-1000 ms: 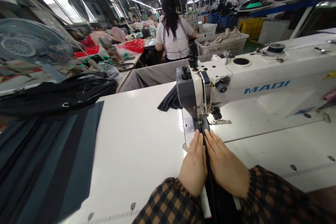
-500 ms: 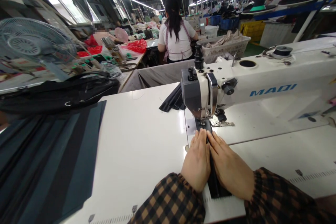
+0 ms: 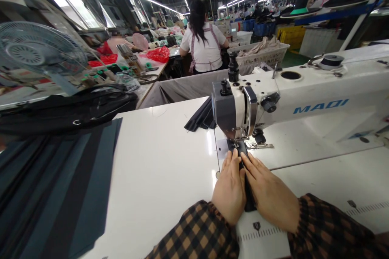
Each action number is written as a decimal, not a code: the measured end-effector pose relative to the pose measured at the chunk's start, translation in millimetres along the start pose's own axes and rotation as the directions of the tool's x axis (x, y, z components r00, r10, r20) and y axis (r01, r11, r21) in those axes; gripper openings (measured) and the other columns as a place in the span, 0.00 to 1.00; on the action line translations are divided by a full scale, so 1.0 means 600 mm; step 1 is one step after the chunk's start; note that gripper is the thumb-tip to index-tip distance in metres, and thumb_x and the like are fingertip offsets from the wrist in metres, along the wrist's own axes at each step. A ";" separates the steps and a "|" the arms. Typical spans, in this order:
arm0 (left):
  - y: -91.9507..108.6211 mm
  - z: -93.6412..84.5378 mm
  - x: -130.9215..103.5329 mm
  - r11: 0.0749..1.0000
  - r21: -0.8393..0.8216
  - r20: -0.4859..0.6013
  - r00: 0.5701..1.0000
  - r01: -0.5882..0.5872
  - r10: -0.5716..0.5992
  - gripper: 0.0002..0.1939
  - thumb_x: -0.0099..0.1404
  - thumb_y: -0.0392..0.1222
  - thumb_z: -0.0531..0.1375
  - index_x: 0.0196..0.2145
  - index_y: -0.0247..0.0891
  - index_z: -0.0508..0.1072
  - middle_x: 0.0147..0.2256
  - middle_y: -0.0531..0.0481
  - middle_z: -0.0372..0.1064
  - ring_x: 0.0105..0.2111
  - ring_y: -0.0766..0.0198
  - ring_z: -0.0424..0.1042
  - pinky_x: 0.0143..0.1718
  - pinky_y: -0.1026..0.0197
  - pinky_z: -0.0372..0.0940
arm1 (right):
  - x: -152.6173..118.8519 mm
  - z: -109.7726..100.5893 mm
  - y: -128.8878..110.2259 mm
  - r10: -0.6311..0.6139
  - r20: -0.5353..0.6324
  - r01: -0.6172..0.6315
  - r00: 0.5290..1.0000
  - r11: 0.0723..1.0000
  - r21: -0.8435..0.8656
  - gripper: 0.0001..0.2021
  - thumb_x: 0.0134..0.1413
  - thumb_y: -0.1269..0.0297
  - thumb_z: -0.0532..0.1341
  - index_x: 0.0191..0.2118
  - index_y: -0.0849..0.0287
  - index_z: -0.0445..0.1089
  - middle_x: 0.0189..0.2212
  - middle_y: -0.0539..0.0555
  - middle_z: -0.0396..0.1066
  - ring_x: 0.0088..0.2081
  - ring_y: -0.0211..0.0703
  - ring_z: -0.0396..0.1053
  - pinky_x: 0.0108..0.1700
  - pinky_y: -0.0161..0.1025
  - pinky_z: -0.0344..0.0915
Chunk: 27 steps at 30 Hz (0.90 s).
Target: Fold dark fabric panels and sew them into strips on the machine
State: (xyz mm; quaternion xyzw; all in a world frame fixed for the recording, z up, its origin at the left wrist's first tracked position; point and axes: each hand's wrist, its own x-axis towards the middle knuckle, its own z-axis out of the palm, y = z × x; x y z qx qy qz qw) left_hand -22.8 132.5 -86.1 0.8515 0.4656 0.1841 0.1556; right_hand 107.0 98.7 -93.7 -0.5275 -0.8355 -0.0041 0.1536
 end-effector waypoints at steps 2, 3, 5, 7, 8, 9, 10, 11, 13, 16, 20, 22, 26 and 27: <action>-0.004 0.003 0.001 0.999 0.024 -0.003 0.999 -0.033 0.033 0.21 0.66 0.36 0.41 0.55 0.26 0.50 0.57 0.32 0.48 0.59 0.56 0.44 0.57 0.48 0.50 | 0.003 0.003 0.004 0.004 -0.016 -0.005 1.000 1.000 -0.008 0.27 0.49 0.76 0.48 0.58 0.70 0.49 0.59 0.63 0.45 0.60 0.50 0.40 0.58 0.48 0.51; -0.007 0.005 0.000 0.998 0.036 -0.007 0.998 -0.056 0.056 0.21 0.66 0.35 0.41 0.55 0.26 0.50 0.57 0.32 0.48 0.59 0.55 0.43 0.57 0.47 0.49 | 0.004 0.004 0.005 0.007 -0.020 -0.007 1.000 1.000 -0.012 0.27 0.49 0.76 0.48 0.58 0.70 0.49 0.59 0.62 0.45 0.60 0.50 0.40 0.58 0.48 0.51; -0.012 0.005 -0.004 0.991 0.059 -0.008 0.993 -0.118 0.118 0.21 0.65 0.32 0.41 0.55 0.25 0.50 0.58 0.32 0.47 0.60 0.55 0.40 0.57 0.46 0.48 | 0.003 0.006 0.007 0.006 -0.028 -0.006 1.000 1.000 -0.016 0.27 0.49 0.76 0.48 0.58 0.69 0.49 0.59 0.61 0.44 0.60 0.50 0.40 0.58 0.49 0.51; -0.018 -0.002 -0.011 0.979 0.073 0.019 0.981 -0.192 0.191 0.23 0.63 0.30 0.42 0.56 0.26 0.49 0.58 0.34 0.46 0.60 0.56 0.38 0.57 0.45 0.48 | -0.003 0.006 0.006 -0.012 -0.031 0.011 0.999 1.000 -0.017 0.28 0.50 0.73 0.50 0.59 0.68 0.48 0.60 0.61 0.44 0.60 0.51 0.40 0.57 0.50 0.52; -0.021 -0.008 -0.015 0.970 0.072 0.048 0.972 -0.234 0.230 0.24 0.62 0.29 0.42 0.56 0.27 0.48 0.59 0.35 0.45 0.60 0.56 0.37 0.58 0.45 0.48 | -0.009 0.005 0.004 -0.021 -0.034 0.020 0.999 1.000 -0.018 0.28 0.51 0.71 0.50 0.59 0.69 0.47 0.59 0.61 0.45 0.60 0.51 0.41 0.57 0.50 0.53; -0.024 -0.015 -0.019 0.959 0.065 0.084 0.960 -0.274 0.269 0.25 0.61 0.28 0.43 0.57 0.28 0.47 0.59 0.37 0.44 0.60 0.57 0.37 0.58 0.45 0.47 | -0.016 0.003 0.002 -0.028 -0.037 0.027 0.999 0.999 -0.020 0.28 0.52 0.67 0.51 0.59 0.69 0.47 0.59 0.61 0.45 0.60 0.51 0.42 0.56 0.49 0.54; -0.026 -0.023 -0.024 0.949 0.051 0.122 0.946 -0.310 0.302 0.26 0.61 0.28 0.44 0.57 0.30 0.47 0.59 0.39 0.44 0.60 0.57 0.37 0.58 0.46 0.47 | -0.025 0.001 -0.001 -0.032 -0.038 0.031 0.999 0.999 -0.023 0.29 0.52 0.63 0.52 0.59 0.70 0.47 0.59 0.62 0.46 0.59 0.51 0.43 0.56 0.49 0.55; -0.028 -0.031 -0.028 0.939 0.034 0.158 0.930 -0.342 0.332 0.26 0.61 0.29 0.45 0.57 0.31 0.48 0.59 0.41 0.45 0.60 0.58 0.38 0.58 0.47 0.47 | -0.033 -0.002 -0.003 -0.035 -0.039 0.034 0.999 0.999 -0.028 0.30 0.53 0.60 0.52 0.59 0.70 0.48 0.59 0.62 0.46 0.59 0.52 0.44 0.55 0.49 0.56; -0.030 -0.044 -0.034 0.920 0.000 0.202 0.901 -0.391 0.383 0.24 0.62 0.35 0.48 0.56 0.32 0.50 0.59 0.42 0.46 0.60 0.58 0.40 0.59 0.47 0.47 | -0.048 -0.009 -0.006 -0.048 -0.040 0.046 0.998 0.998 -0.042 0.29 0.53 0.56 0.52 0.57 0.70 0.51 0.58 0.63 0.48 0.58 0.52 0.47 0.54 0.48 0.58; -0.027 -0.050 -0.041 0.905 -0.028 0.180 0.889 -0.423 0.421 0.25 0.59 0.44 0.53 0.51 0.29 0.56 0.57 0.37 0.50 0.59 0.54 0.44 0.58 0.46 0.49 | -0.061 -0.017 -0.003 -0.089 -0.071 0.086 0.993 0.995 -0.049 0.23 0.55 0.63 0.52 0.54 0.68 0.57 0.56 0.61 0.53 0.57 0.49 0.50 0.55 0.47 0.57; -0.018 -0.039 -0.048 0.914 -0.031 0.095 0.909 -0.404 0.405 0.15 0.58 0.32 0.49 0.44 0.29 0.61 0.55 0.36 0.54 0.58 0.57 0.47 0.56 0.50 0.53 | -0.063 -0.020 0.004 -0.135 -0.180 0.132 0.974 0.991 -0.024 0.17 0.54 0.74 0.49 0.49 0.67 0.63 0.49 0.59 0.64 0.53 0.46 0.58 0.57 0.51 0.52; -0.014 -0.035 -0.051 0.919 -0.035 0.072 0.916 -0.392 0.394 0.15 0.57 0.31 0.48 0.44 0.30 0.61 0.55 0.38 0.55 0.58 0.58 0.47 0.55 0.53 0.56 | -0.062 -0.020 0.005 -0.137 -0.228 0.140 0.964 0.990 -0.004 0.15 0.54 0.75 0.50 0.46 0.67 0.66 0.45 0.58 0.67 0.51 0.47 0.60 0.57 0.56 0.49; -0.013 -0.032 -0.055 0.918 -0.039 0.073 0.915 -0.394 0.396 0.11 0.58 0.30 0.47 0.39 0.33 0.64 0.55 0.41 0.56 0.58 0.59 0.48 0.54 0.55 0.57 | -0.063 -0.025 0.007 -0.124 -0.267 0.144 0.956 0.988 0.058 0.13 0.55 0.75 0.50 0.43 0.64 0.67 0.40 0.54 0.69 0.46 0.44 0.63 0.57 0.59 0.47; -0.014 -0.033 -0.055 0.916 -0.031 0.081 0.912 -0.400 0.401 0.10 0.59 0.30 0.47 0.37 0.34 0.64 0.55 0.41 0.55 0.58 0.59 0.48 0.54 0.55 0.57 | -0.063 -0.027 0.009 -0.133 -0.254 0.154 0.958 0.986 0.066 0.13 0.55 0.75 0.49 0.43 0.63 0.67 0.40 0.54 0.69 0.44 0.43 0.64 0.57 0.57 0.49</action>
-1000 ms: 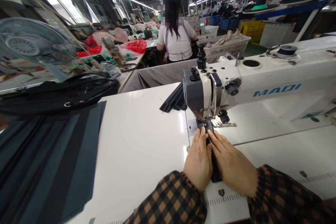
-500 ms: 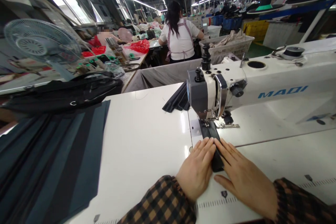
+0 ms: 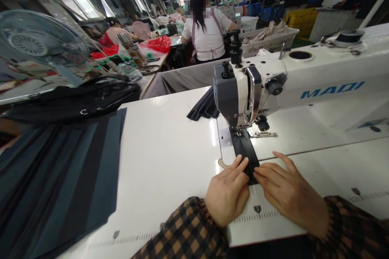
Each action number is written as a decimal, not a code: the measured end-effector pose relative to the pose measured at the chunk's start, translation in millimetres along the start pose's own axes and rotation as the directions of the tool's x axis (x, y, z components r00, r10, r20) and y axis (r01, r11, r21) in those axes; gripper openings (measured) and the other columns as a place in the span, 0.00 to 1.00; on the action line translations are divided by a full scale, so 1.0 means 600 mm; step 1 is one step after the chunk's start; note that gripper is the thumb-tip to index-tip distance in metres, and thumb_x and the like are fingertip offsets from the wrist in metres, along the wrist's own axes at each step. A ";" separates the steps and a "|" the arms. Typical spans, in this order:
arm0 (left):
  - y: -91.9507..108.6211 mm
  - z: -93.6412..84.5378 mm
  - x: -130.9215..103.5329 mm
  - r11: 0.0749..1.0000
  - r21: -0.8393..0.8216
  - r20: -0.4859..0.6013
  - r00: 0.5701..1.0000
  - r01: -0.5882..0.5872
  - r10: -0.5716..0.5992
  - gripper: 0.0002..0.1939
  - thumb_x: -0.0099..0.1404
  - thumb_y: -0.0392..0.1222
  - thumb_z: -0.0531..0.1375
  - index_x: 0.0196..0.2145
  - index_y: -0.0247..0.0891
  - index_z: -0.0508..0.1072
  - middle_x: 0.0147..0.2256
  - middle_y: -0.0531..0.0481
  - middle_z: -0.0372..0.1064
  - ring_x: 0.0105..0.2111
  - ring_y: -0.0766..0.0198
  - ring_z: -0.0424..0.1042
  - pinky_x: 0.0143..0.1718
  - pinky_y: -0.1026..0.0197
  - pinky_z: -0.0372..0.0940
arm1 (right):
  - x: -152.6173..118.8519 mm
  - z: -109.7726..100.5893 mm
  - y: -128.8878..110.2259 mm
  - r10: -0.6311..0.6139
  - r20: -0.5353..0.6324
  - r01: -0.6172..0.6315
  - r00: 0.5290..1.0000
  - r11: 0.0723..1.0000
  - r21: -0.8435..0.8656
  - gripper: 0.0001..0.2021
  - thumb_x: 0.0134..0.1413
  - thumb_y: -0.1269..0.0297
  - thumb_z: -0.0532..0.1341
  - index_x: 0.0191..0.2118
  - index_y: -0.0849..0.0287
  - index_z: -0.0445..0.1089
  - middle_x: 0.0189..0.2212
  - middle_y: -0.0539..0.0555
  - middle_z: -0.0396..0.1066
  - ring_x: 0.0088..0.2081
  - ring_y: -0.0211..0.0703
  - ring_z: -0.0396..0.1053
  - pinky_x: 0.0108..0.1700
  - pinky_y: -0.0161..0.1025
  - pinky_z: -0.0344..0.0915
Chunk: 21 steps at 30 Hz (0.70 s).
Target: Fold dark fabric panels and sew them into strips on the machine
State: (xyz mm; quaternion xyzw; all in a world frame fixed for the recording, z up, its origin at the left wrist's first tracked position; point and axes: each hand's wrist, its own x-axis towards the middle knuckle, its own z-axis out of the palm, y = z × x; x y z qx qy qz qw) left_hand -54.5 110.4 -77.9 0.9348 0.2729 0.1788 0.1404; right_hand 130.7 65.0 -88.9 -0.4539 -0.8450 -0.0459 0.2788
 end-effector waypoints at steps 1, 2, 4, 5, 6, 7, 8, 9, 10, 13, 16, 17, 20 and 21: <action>0.000 -0.001 0.000 1.000 0.012 0.009 1.000 -0.006 0.006 0.09 0.59 0.31 0.47 0.36 0.34 0.65 0.56 0.41 0.55 0.58 0.58 0.47 0.54 0.54 0.57 | 0.000 -0.002 0.002 -0.010 0.022 0.010 1.000 1.000 0.005 0.13 0.55 0.75 0.49 0.42 0.63 0.67 0.39 0.54 0.69 0.43 0.42 0.64 0.56 0.55 0.52; -0.001 -0.001 0.000 1.000 0.028 0.020 1.000 -0.012 0.011 0.09 0.59 0.31 0.47 0.35 0.35 0.65 0.56 0.42 0.54 0.58 0.58 0.47 0.54 0.54 0.57 | 0.001 -0.004 0.004 -0.023 0.045 0.022 0.999 1.000 0.009 0.13 0.55 0.75 0.49 0.42 0.63 0.67 0.38 0.55 0.69 0.43 0.42 0.64 0.54 0.52 0.55; -0.001 -0.003 0.001 0.998 0.062 0.044 0.999 -0.018 0.015 0.08 0.59 0.32 0.48 0.34 0.35 0.66 0.56 0.42 0.54 0.58 0.57 0.46 0.54 0.53 0.56 | 0.001 -0.007 0.008 -0.048 0.077 0.047 0.996 0.999 0.015 0.13 0.55 0.76 0.49 0.43 0.65 0.67 0.38 0.56 0.69 0.44 0.43 0.63 0.50 0.47 0.60; -0.001 -0.004 0.001 0.997 0.078 0.056 0.998 -0.021 0.016 0.08 0.59 0.32 0.48 0.34 0.35 0.66 0.56 0.42 0.53 0.58 0.56 0.46 0.54 0.53 0.56 | 0.001 -0.008 0.011 -0.058 0.084 0.057 0.995 0.998 0.020 0.13 0.54 0.76 0.49 0.43 0.65 0.67 0.38 0.57 0.68 0.44 0.43 0.63 0.49 0.46 0.61; 0.000 -0.004 0.001 0.995 0.092 0.068 0.998 -0.024 0.018 0.08 0.59 0.32 0.49 0.33 0.35 0.66 0.56 0.42 0.53 0.58 0.56 0.46 0.55 0.53 0.56 | 0.000 -0.008 0.012 -0.070 0.089 0.068 0.994 0.997 0.024 0.13 0.54 0.76 0.49 0.43 0.65 0.67 0.38 0.57 0.68 0.44 0.43 0.63 0.48 0.45 0.62; 0.000 -0.006 0.001 0.994 0.105 0.078 0.997 -0.028 0.020 0.07 0.59 0.32 0.49 0.33 0.35 0.66 0.56 0.42 0.54 0.58 0.56 0.46 0.55 0.53 0.56 | 0.000 -0.007 0.014 -0.079 0.093 0.077 0.993 0.997 0.026 0.14 0.54 0.76 0.49 0.44 0.65 0.66 0.38 0.57 0.68 0.43 0.43 0.63 0.47 0.45 0.62; 0.000 -0.007 0.001 0.993 0.115 0.087 0.996 -0.034 0.024 0.07 0.59 0.32 0.49 0.33 0.35 0.66 0.56 0.42 0.54 0.58 0.56 0.46 0.55 0.53 0.56 | -0.001 -0.006 0.015 -0.085 0.101 0.082 0.991 0.996 0.028 0.14 0.55 0.76 0.49 0.45 0.65 0.65 0.38 0.57 0.68 0.43 0.43 0.63 0.47 0.45 0.62; 0.000 -0.008 0.001 0.991 0.124 0.093 0.995 -0.041 0.030 0.07 0.59 0.32 0.49 0.33 0.35 0.66 0.56 0.42 0.54 0.58 0.56 0.47 0.55 0.53 0.56 | -0.001 -0.005 0.015 -0.086 0.111 0.083 0.990 0.996 0.030 0.14 0.55 0.75 0.49 0.46 0.65 0.65 0.38 0.57 0.67 0.43 0.44 0.63 0.46 0.46 0.62; 0.000 -0.009 0.000 0.990 0.132 0.097 0.995 -0.047 0.034 0.08 0.59 0.32 0.49 0.34 0.35 0.66 0.56 0.42 0.54 0.58 0.55 0.47 0.55 0.53 0.56 | -0.001 -0.004 0.015 -0.088 0.121 0.084 0.989 0.996 0.036 0.14 0.55 0.75 0.49 0.47 0.65 0.64 0.38 0.57 0.67 0.43 0.44 0.63 0.46 0.46 0.62; -0.002 -0.011 0.002 0.991 0.120 0.078 0.996 -0.055 0.046 0.08 0.58 0.33 0.50 0.35 0.35 0.66 0.55 0.42 0.55 0.57 0.55 0.50 0.54 0.53 0.56 | 0.002 0.000 0.011 -0.086 0.148 0.075 0.985 0.994 0.078 0.13 0.57 0.73 0.48 0.45 0.65 0.65 0.37 0.57 0.66 0.41 0.43 0.63 0.43 0.44 0.63; -0.007 -0.010 0.017 0.997 0.078 -0.016 1.000 0.006 -0.005 0.07 0.60 0.35 0.50 0.36 0.36 0.66 0.49 0.44 0.64 0.52 0.60 0.61 0.52 0.57 0.60 | 0.005 0.002 0.006 -0.066 0.153 0.046 0.986 0.991 0.127 0.12 0.58 0.72 0.48 0.41 0.64 0.66 0.34 0.56 0.66 0.38 0.42 0.63 0.40 0.42 0.63; -0.009 -0.010 0.024 0.995 0.081 -0.046 0.998 0.049 -0.045 0.08 0.61 0.36 0.50 0.38 0.35 0.65 0.47 0.44 0.66 0.49 0.61 0.63 0.50 0.58 0.62 | 0.006 0.002 0.005 -0.057 0.156 0.035 0.986 0.989 0.142 0.11 0.58 0.72 0.47 0.40 0.64 0.66 0.33 0.56 0.65 0.37 0.41 0.63 0.39 0.42 0.63; -0.014 -0.008 0.043 0.979 0.149 -0.068 0.989 0.139 -0.130 0.14 0.62 0.37 0.50 0.46 0.33 0.61 0.50 0.40 0.62 0.51 0.57 0.61 0.51 0.53 0.61 | 0.007 0.001 0.006 -0.052 0.161 0.024 0.986 0.985 0.173 0.13 0.58 0.73 0.46 0.39 0.62 0.67 0.32 0.55 0.65 0.35 0.40 0.62 0.37 0.41 0.62; -0.016 -0.008 0.046 0.975 0.171 -0.057 0.990 0.139 -0.131 0.15 0.62 0.37 0.50 0.48 0.33 0.60 0.52 0.38 0.59 0.53 0.56 0.58 0.52 0.51 0.59 | 0.008 0.001 0.006 -0.056 0.164 0.027 0.985 0.984 0.175 0.13 0.58 0.73 0.45 0.40 0.62 0.66 0.32 0.55 0.65 0.35 0.40 0.62 0.37 0.41 0.61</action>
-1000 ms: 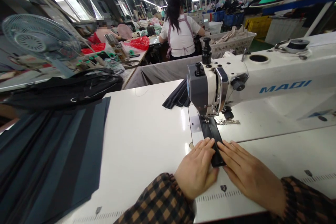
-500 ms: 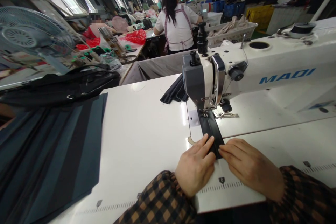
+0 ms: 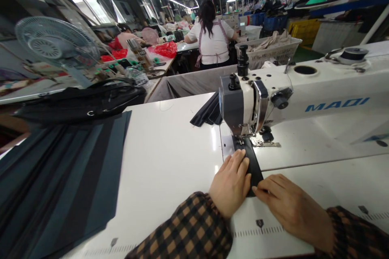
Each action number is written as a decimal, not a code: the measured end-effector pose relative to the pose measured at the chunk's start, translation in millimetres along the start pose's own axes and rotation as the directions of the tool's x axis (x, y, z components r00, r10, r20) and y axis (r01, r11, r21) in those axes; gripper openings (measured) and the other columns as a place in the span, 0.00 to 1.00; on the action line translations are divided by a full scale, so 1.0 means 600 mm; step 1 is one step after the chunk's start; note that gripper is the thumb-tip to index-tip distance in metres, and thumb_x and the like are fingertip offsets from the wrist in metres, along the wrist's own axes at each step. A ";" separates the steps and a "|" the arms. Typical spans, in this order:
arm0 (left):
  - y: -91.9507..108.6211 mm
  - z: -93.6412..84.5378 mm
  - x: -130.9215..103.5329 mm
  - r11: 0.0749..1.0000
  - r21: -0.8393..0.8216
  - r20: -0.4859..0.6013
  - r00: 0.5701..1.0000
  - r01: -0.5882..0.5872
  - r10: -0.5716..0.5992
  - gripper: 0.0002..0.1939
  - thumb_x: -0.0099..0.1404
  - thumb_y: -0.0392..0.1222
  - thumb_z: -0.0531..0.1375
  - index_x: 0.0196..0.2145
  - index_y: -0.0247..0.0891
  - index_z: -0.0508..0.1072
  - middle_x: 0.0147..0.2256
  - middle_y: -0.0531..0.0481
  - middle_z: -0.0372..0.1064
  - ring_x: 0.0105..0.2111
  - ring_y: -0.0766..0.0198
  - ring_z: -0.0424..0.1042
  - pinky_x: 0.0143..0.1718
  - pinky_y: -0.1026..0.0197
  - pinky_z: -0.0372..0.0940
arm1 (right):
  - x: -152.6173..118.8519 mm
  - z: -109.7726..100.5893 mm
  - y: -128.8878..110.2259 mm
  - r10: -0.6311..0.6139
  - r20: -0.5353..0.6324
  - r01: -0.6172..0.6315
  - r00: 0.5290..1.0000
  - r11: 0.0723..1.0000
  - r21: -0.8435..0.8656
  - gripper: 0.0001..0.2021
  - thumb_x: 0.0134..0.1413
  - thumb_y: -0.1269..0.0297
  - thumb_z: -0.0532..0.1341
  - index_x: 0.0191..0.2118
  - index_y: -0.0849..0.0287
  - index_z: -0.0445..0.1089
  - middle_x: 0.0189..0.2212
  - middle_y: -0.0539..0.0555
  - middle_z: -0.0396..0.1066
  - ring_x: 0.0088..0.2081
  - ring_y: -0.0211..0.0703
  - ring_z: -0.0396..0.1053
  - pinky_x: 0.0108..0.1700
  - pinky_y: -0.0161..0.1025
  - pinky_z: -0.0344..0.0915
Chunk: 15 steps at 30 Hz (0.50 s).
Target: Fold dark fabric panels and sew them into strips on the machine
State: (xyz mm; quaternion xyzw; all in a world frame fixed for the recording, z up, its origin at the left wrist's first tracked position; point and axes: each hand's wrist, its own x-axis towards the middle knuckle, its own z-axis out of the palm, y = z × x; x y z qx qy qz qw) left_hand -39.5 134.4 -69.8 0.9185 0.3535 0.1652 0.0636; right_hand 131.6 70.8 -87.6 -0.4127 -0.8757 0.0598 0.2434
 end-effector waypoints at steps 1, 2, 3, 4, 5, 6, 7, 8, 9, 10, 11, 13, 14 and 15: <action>-0.002 0.000 0.001 1.000 0.012 0.011 1.000 -0.012 0.012 0.16 0.62 0.36 0.50 0.48 0.33 0.60 0.53 0.38 0.57 0.55 0.55 0.55 0.53 0.49 0.57 | 0.001 0.000 0.001 -0.006 0.003 0.006 1.000 1.000 -0.006 0.14 0.58 0.74 0.45 0.41 0.62 0.66 0.32 0.55 0.65 0.36 0.40 0.62 0.37 0.41 0.61; -0.005 -0.001 0.001 0.999 0.016 0.022 0.999 -0.028 0.028 0.15 0.63 0.36 0.49 0.48 0.34 0.60 0.53 0.39 0.56 0.55 0.55 0.54 0.54 0.48 0.56 | 0.002 0.000 0.003 -0.011 0.002 0.011 1.000 1.000 -0.017 0.14 0.58 0.74 0.45 0.41 0.62 0.66 0.32 0.55 0.65 0.36 0.41 0.62 0.37 0.41 0.61; -0.008 -0.002 -0.001 0.999 0.015 0.033 0.998 -0.046 0.045 0.15 0.63 0.36 0.49 0.48 0.35 0.60 0.53 0.40 0.57 0.55 0.56 0.54 0.54 0.48 0.56 | 0.004 0.000 0.005 -0.016 -0.002 0.016 1.000 0.999 -0.031 0.14 0.58 0.74 0.45 0.41 0.62 0.66 0.32 0.55 0.65 0.36 0.41 0.62 0.38 0.41 0.61; -0.012 -0.004 -0.004 0.998 0.012 0.043 0.997 -0.065 0.065 0.14 0.63 0.35 0.49 0.47 0.36 0.61 0.52 0.40 0.58 0.54 0.56 0.55 0.53 0.48 0.56 | 0.006 0.000 0.008 -0.022 -0.008 0.021 1.000 0.999 -0.046 0.14 0.58 0.74 0.45 0.41 0.63 0.66 0.32 0.55 0.65 0.36 0.41 0.62 0.38 0.42 0.61; -0.017 -0.005 -0.007 0.996 0.006 0.053 0.995 -0.088 0.088 0.14 0.63 0.35 0.49 0.47 0.36 0.62 0.52 0.41 0.59 0.54 0.57 0.56 0.53 0.49 0.57 | 0.010 0.001 0.012 -0.030 -0.016 0.029 0.999 0.998 -0.062 0.14 0.58 0.74 0.45 0.41 0.63 0.66 0.32 0.55 0.65 0.36 0.41 0.62 0.38 0.42 0.60; -0.021 -0.006 -0.009 0.994 -0.006 0.064 0.992 -0.112 0.112 0.13 0.62 0.35 0.50 0.46 0.37 0.62 0.51 0.42 0.60 0.53 0.57 0.57 0.53 0.50 0.57 | 0.014 0.002 0.016 -0.039 -0.021 0.038 0.999 0.996 -0.076 0.14 0.58 0.74 0.45 0.41 0.63 0.66 0.32 0.55 0.65 0.36 0.41 0.62 0.38 0.42 0.60; -0.026 -0.007 -0.011 0.991 -0.022 0.075 0.988 -0.134 0.136 0.13 0.62 0.35 0.51 0.45 0.37 0.63 0.49 0.43 0.61 0.52 0.58 0.59 0.52 0.52 0.58 | 0.019 0.003 0.021 -0.049 -0.021 0.047 0.999 0.995 -0.091 0.14 0.58 0.74 0.45 0.41 0.63 0.66 0.32 0.55 0.65 0.36 0.41 0.62 0.38 0.42 0.60; -0.031 -0.008 -0.012 0.988 -0.039 0.085 0.985 -0.149 0.152 0.12 0.62 0.35 0.51 0.44 0.37 0.64 0.48 0.45 0.62 0.50 0.59 0.60 0.51 0.54 0.60 | 0.024 0.004 0.026 -0.060 -0.019 0.057 0.998 0.992 -0.108 0.14 0.58 0.74 0.46 0.41 0.63 0.66 0.32 0.55 0.65 0.35 0.41 0.62 0.38 0.42 0.60; -0.036 -0.008 -0.012 0.986 -0.054 0.093 0.983 -0.156 0.160 0.12 0.61 0.35 0.51 0.44 0.38 0.64 0.46 0.46 0.64 0.48 0.60 0.62 0.49 0.56 0.61 | 0.029 0.006 0.032 -0.069 -0.011 0.067 0.998 0.990 -0.128 0.13 0.58 0.74 0.46 0.42 0.63 0.66 0.31 0.55 0.65 0.35 0.41 0.62 0.38 0.42 0.60; -0.040 -0.009 -0.012 0.986 -0.066 0.097 0.982 -0.155 0.161 0.11 0.62 0.35 0.51 0.43 0.38 0.65 0.44 0.47 0.65 0.46 0.62 0.63 0.47 0.58 0.63 | 0.034 0.007 0.037 -0.077 -0.001 0.076 0.997 0.986 -0.150 0.13 0.58 0.74 0.46 0.42 0.63 0.66 0.31 0.55 0.64 0.35 0.40 0.61 0.38 0.41 0.59; -0.044 -0.009 -0.010 0.986 -0.073 0.101 0.982 -0.153 0.160 0.11 0.62 0.35 0.50 0.42 0.39 0.65 0.43 0.48 0.65 0.45 0.63 0.64 0.45 0.59 0.64 | 0.040 0.008 0.042 -0.081 0.009 0.082 0.997 0.982 -0.172 0.13 0.57 0.74 0.47 0.42 0.63 0.66 0.31 0.55 0.64 0.34 0.40 0.61 0.38 0.41 0.59; -0.051 -0.008 -0.007 0.985 -0.082 0.101 0.982 -0.152 0.160 0.10 0.63 0.35 0.49 0.41 0.39 0.66 0.41 0.49 0.66 0.42 0.65 0.65 0.43 0.62 0.65 | 0.051 0.010 0.052 -0.087 0.026 0.090 0.996 0.974 -0.210 0.12 0.57 0.74 0.47 0.41 0.62 0.66 0.31 0.54 0.64 0.34 0.40 0.61 0.39 0.41 0.59; -0.054 -0.008 -0.004 0.985 -0.084 0.095 0.983 -0.150 0.157 0.10 0.63 0.35 0.48 0.40 0.39 0.66 0.41 0.49 0.66 0.42 0.65 0.65 0.42 0.62 0.65 | 0.056 0.011 0.056 -0.088 0.036 0.094 0.995 0.970 -0.225 0.12 0.57 0.74 0.47 0.40 0.63 0.66 0.31 0.54 0.64 0.34 0.40 0.61 0.39 0.41 0.58; -0.057 -0.007 -0.002 0.986 -0.085 0.087 0.984 -0.145 0.152 0.10 0.64 0.35 0.48 0.40 0.39 0.66 0.41 0.49 0.66 0.42 0.65 0.65 0.42 0.62 0.65 | 0.062 0.011 0.061 -0.088 0.046 0.097 0.995 0.965 -0.243 0.12 0.57 0.74 0.47 0.40 0.63 0.66 0.31 0.54 0.64 0.35 0.40 0.61 0.40 0.41 0.58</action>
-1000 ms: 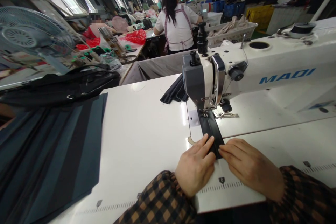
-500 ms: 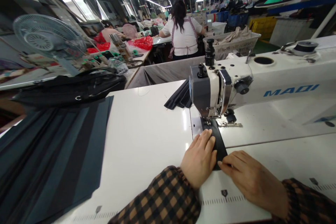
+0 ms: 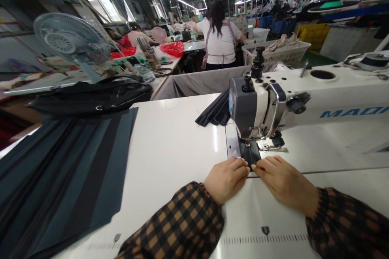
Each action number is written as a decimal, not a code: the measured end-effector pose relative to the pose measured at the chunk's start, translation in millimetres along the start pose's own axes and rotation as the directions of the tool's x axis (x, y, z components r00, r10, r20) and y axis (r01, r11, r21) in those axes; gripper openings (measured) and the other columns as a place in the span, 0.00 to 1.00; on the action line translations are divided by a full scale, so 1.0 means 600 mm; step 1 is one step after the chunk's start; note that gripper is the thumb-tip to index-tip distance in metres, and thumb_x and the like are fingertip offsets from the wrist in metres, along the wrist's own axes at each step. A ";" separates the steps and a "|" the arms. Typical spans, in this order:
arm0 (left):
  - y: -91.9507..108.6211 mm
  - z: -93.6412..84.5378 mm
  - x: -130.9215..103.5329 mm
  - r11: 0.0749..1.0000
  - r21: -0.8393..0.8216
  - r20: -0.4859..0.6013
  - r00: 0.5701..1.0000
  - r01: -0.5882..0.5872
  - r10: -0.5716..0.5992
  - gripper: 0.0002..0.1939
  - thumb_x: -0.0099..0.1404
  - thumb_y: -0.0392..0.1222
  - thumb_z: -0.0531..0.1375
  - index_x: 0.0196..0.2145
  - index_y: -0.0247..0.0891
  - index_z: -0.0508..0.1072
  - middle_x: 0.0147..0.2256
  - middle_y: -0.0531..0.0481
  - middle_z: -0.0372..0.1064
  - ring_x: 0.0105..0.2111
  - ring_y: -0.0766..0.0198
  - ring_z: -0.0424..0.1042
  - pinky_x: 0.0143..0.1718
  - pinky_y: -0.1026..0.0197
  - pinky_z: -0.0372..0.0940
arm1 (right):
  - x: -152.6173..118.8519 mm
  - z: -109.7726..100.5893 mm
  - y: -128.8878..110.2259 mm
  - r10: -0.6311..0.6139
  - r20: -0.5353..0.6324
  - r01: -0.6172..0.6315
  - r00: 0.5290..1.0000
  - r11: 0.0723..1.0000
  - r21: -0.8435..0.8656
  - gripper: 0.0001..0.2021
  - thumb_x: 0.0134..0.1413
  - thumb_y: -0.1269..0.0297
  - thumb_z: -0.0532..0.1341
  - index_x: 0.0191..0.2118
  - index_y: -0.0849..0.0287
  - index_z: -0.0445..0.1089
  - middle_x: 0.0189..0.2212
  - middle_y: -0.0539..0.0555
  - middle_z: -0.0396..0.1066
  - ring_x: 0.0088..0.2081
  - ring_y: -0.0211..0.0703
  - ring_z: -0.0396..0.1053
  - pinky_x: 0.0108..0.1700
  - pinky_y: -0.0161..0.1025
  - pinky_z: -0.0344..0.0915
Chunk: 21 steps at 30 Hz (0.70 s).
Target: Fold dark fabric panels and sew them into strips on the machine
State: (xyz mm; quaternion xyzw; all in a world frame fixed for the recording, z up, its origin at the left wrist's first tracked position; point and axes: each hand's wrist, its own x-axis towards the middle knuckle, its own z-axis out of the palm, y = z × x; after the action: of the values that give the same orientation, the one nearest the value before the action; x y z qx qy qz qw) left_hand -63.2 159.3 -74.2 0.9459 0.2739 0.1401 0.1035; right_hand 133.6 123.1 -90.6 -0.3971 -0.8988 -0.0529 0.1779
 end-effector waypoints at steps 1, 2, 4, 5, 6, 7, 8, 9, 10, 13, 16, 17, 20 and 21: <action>-0.003 0.000 0.002 1.000 -0.002 -0.007 1.000 0.008 -0.008 0.10 0.64 0.36 0.47 0.39 0.38 0.66 0.41 0.49 0.66 0.41 0.65 0.65 0.41 0.62 0.65 | 0.005 0.001 0.004 -0.003 0.011 0.003 1.000 1.000 -0.019 0.12 0.57 0.74 0.47 0.40 0.63 0.66 0.31 0.54 0.64 0.35 0.40 0.61 0.40 0.41 0.58; -0.006 0.001 0.005 1.000 -0.003 -0.014 1.000 0.019 -0.019 0.10 0.64 0.36 0.47 0.38 0.38 0.66 0.41 0.49 0.66 0.41 0.65 0.65 0.41 0.63 0.65 | 0.010 0.002 0.008 -0.002 0.026 0.003 1.000 0.999 -0.038 0.11 0.57 0.74 0.48 0.40 0.63 0.66 0.31 0.54 0.64 0.36 0.41 0.61 0.40 0.41 0.58; -0.013 0.002 0.012 0.999 -0.004 -0.027 0.999 0.043 -0.043 0.10 0.65 0.37 0.46 0.38 0.37 0.66 0.41 0.49 0.65 0.41 0.65 0.65 0.41 0.62 0.65 | 0.018 0.006 0.015 0.008 0.050 -0.005 0.999 0.997 -0.075 0.11 0.56 0.74 0.49 0.41 0.63 0.66 0.32 0.55 0.64 0.36 0.41 0.61 0.40 0.42 0.58; -0.016 0.004 0.015 0.999 -0.004 -0.032 0.998 0.054 -0.054 0.10 0.65 0.37 0.46 0.38 0.37 0.66 0.41 0.48 0.65 0.42 0.64 0.65 0.42 0.62 0.65 | 0.021 0.008 0.019 0.019 0.053 -0.015 0.998 0.996 -0.088 0.11 0.56 0.74 0.49 0.41 0.63 0.66 0.32 0.55 0.64 0.36 0.42 0.61 0.40 0.42 0.58; -0.019 0.005 0.019 0.998 -0.003 -0.037 0.997 0.065 -0.065 0.10 0.65 0.37 0.46 0.38 0.37 0.66 0.42 0.48 0.65 0.42 0.64 0.65 0.42 0.61 0.65 | 0.023 0.011 0.022 0.034 0.047 -0.030 0.998 0.995 -0.094 0.11 0.56 0.74 0.49 0.42 0.63 0.65 0.33 0.55 0.65 0.36 0.42 0.62 0.41 0.42 0.58; -0.022 0.006 0.024 0.997 0.000 -0.043 0.996 0.077 -0.077 0.10 0.65 0.37 0.46 0.39 0.37 0.65 0.41 0.48 0.65 0.42 0.64 0.65 0.42 0.61 0.65 | 0.024 0.013 0.024 0.050 0.030 -0.047 0.998 0.994 -0.094 0.12 0.55 0.74 0.49 0.42 0.63 0.65 0.35 0.56 0.65 0.37 0.42 0.62 0.41 0.41 0.58; -0.025 0.007 0.028 0.996 0.004 -0.048 0.995 0.088 -0.088 0.10 0.65 0.36 0.46 0.39 0.37 0.65 0.41 0.47 0.65 0.43 0.63 0.64 0.43 0.60 0.65 | 0.025 0.015 0.027 0.067 0.009 -0.066 0.998 0.994 -0.088 0.12 0.55 0.74 0.49 0.43 0.63 0.65 0.36 0.56 0.65 0.38 0.42 0.62 0.41 0.41 0.58; -0.028 0.008 0.032 0.995 0.010 -0.055 0.993 0.101 -0.100 0.10 0.65 0.36 0.46 0.39 0.37 0.65 0.41 0.47 0.65 0.43 0.63 0.64 0.43 0.60 0.65 | 0.024 0.017 0.029 0.083 -0.010 -0.084 0.996 0.993 -0.078 0.12 0.55 0.74 0.50 0.43 0.62 0.65 0.38 0.57 0.65 0.39 0.42 0.62 0.42 0.41 0.59; -0.030 0.009 0.036 0.993 0.016 -0.063 0.992 0.113 -0.112 0.10 0.65 0.35 0.46 0.39 0.37 0.65 0.42 0.47 0.64 0.43 0.63 0.64 0.42 0.60 0.65 | 0.022 0.019 0.031 0.099 -0.026 -0.101 0.995 0.993 -0.065 0.13 0.55 0.74 0.50 0.44 0.62 0.65 0.39 0.56 0.65 0.40 0.42 0.63 0.42 0.40 0.59; -0.036 0.009 0.044 0.991 0.025 -0.090 0.987 0.135 -0.132 0.10 0.64 0.34 0.46 0.39 0.36 0.64 0.42 0.46 0.63 0.45 0.63 0.63 0.42 0.59 0.66 | 0.014 0.021 0.035 0.127 -0.050 -0.129 0.991 0.991 -0.024 0.14 0.54 0.75 0.50 0.46 0.61 0.64 0.40 0.56 0.66 0.41 0.41 0.63 0.41 0.39 0.60; -0.039 0.008 0.046 0.992 0.007 -0.103 0.987 0.126 -0.124 0.09 0.64 0.33 0.46 0.38 0.37 0.64 0.42 0.46 0.63 0.45 0.63 0.63 0.43 0.59 0.65 | 0.006 0.021 0.037 0.128 -0.085 -0.127 0.988 0.992 0.021 0.15 0.55 0.75 0.49 0.46 0.60 0.65 0.40 0.55 0.67 0.40 0.42 0.63 0.40 0.40 0.59; -0.039 0.007 0.046 0.992 0.000 -0.105 0.987 0.123 -0.122 0.09 0.64 0.33 0.46 0.38 0.36 0.64 0.42 0.46 0.63 0.45 0.63 0.63 0.44 0.59 0.65 | 0.005 0.021 0.037 0.128 -0.100 -0.125 0.987 0.992 0.033 0.15 0.55 0.75 0.49 0.46 0.59 0.65 0.40 0.55 0.68 0.41 0.42 0.63 0.41 0.41 0.59; -0.038 0.006 0.044 0.992 -0.014 -0.107 0.986 0.123 -0.124 0.09 0.64 0.33 0.45 0.37 0.36 0.64 0.41 0.46 0.63 0.44 0.62 0.62 0.44 0.59 0.64 | 0.002 0.021 0.037 0.126 -0.153 -0.120 0.980 0.992 0.045 0.14 0.55 0.75 0.50 0.45 0.59 0.66 0.39 0.55 0.68 0.41 0.43 0.64 0.41 0.42 0.59; -0.037 0.006 0.044 0.992 -0.017 -0.113 0.986 0.124 -0.125 0.10 0.64 0.33 0.46 0.37 0.35 0.65 0.41 0.46 0.63 0.44 0.62 0.62 0.45 0.59 0.64 | 0.002 0.022 0.037 0.129 -0.165 -0.123 0.978 0.991 0.046 0.14 0.55 0.75 0.50 0.45 0.59 0.65 0.39 0.54 0.69 0.41 0.43 0.64 0.40 0.42 0.59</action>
State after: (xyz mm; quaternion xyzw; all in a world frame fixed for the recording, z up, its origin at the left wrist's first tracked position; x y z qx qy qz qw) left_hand -51.7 191.6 -78.2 0.9169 0.3371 0.1883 0.1008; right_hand 145.7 141.9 -103.4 -0.4442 -0.8544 -0.0589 0.2630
